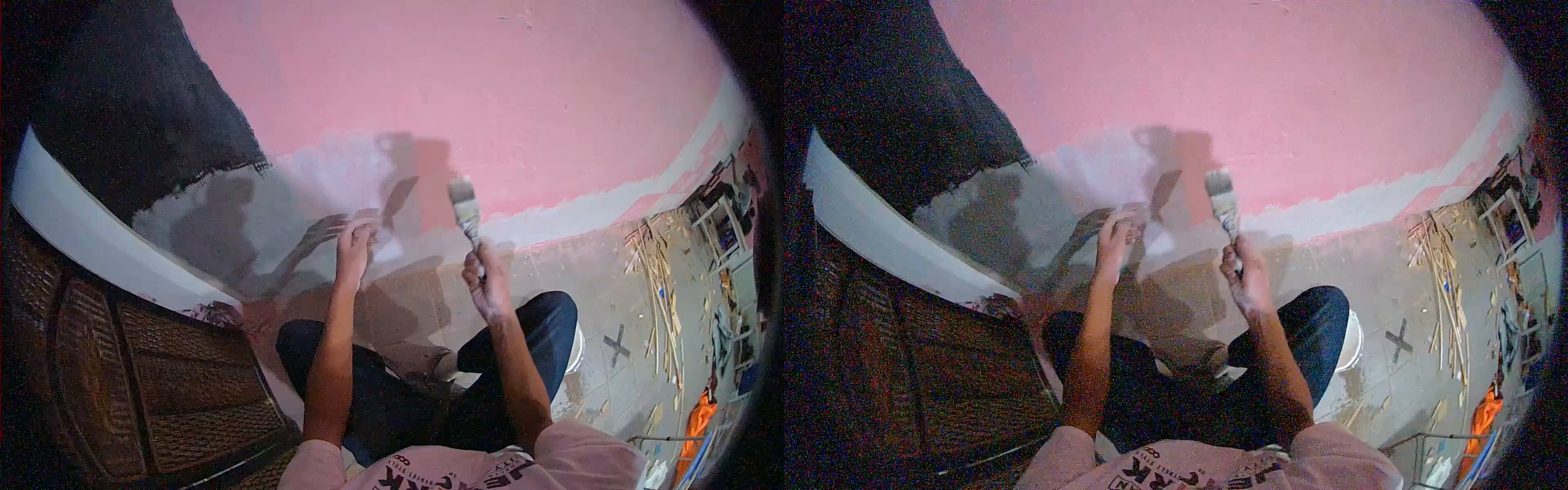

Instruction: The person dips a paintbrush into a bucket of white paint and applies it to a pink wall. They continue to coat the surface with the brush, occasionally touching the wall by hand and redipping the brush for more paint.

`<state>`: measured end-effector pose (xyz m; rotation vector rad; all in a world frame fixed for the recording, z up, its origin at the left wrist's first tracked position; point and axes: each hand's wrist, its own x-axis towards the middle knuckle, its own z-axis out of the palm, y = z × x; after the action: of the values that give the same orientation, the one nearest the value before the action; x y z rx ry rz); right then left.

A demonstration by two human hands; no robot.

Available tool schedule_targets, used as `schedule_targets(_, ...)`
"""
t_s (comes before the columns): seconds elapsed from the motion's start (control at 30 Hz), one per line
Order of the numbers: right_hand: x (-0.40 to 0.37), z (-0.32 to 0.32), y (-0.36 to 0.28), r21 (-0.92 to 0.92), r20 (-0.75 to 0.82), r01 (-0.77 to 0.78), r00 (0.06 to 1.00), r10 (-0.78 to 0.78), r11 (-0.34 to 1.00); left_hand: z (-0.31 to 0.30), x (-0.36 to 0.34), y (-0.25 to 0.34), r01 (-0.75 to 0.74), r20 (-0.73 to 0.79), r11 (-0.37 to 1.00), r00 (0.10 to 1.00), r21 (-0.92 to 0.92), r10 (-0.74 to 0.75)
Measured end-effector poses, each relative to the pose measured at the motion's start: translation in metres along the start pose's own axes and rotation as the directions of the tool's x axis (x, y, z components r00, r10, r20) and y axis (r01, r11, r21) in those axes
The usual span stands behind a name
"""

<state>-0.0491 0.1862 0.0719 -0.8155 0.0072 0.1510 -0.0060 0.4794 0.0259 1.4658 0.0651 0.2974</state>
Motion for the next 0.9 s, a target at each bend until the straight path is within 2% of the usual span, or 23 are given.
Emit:
schedule_targets(0.07, 0.000, -0.015, 0.028, 0.007, -0.119, -0.073, 0.990, 0.073, 0.997, 0.006, 0.004, -0.009, -0.044, 0.011, 0.999, 0.999, -0.005, 0.044)
schedule_targets(0.17, 0.010, -0.076, 0.064, 0.014, -0.027, -0.242, 0.970, 0.242, 0.970, 0.012, 0.012, -0.007, -0.044, 0.036, 0.998, 0.998, 0.043, 0.043)
schedule_targets(0.27, 0.014, -0.088, 0.085, -0.019, -0.207, -0.290, 0.938, 0.280, 0.957, 0.027, 0.023, 0.001, -0.029, 0.013, 0.999, 0.999, 0.023, 0.029)
schedule_targets(0.3, 0.013, -0.092, 0.090, -0.035, -0.200, -0.303, 0.936, 0.290, 0.952, 0.032, 0.027, -0.002, -0.026, 0.001, 1.000, 1.000, 0.003, 0.026)
schedule_targets(0.37, 0.013, -0.100, 0.097, -0.068, -0.186, -0.321, 0.934, 0.304, 0.945, 0.043, 0.036, -0.009, -0.112, 0.047, 0.990, 0.993, 0.087, 0.109)
schedule_targets(0.4, 0.016, -0.101, 0.098, -0.032, -0.170, -0.335, 0.930, 0.326, 0.941, 0.049, 0.039, -0.009, -0.161, 0.075, 0.979, 0.986, 0.128, 0.152)
schedule_targets(0.5, 0.035, -0.119, 0.113, 0.119, -0.124, -0.399, 0.903, 0.412, 0.909, 0.064, 0.044, -0.014, -0.058, 0.139, 0.988, 0.990, 0.146, 0.037)
schedule_targets(0.6, 0.077, -0.174, 0.159, 0.308, -0.092, -0.460, 0.857, 0.508, 0.832, 0.075, 0.048, -0.021, -0.209, 0.141, 0.959, 0.973, 0.193, 0.183)
schedule_targets(0.7, 0.101, -0.176, 0.175, 0.393, -0.081, -0.454, 0.849, 0.523, 0.799, 0.080, 0.046, -0.011, -0.114, 0.133, 0.972, 0.987, 0.206, 0.087)
schedule_targets(0.8, 0.117, -0.160, 0.173, 0.450, -0.092, -0.447, 0.838, 0.538, 0.773, 0.078, 0.046, -0.008, -0.147, 0.130, 0.961, 0.984, 0.234, 0.119)
schedule_targets(0.9, 0.133, -0.159, 0.175, 0.483, -0.125, -0.452, 0.812, 0.570, 0.750, 0.076, 0.048, -0.012, -0.088, 0.096, 0.980, 0.993, 0.178, 0.072)
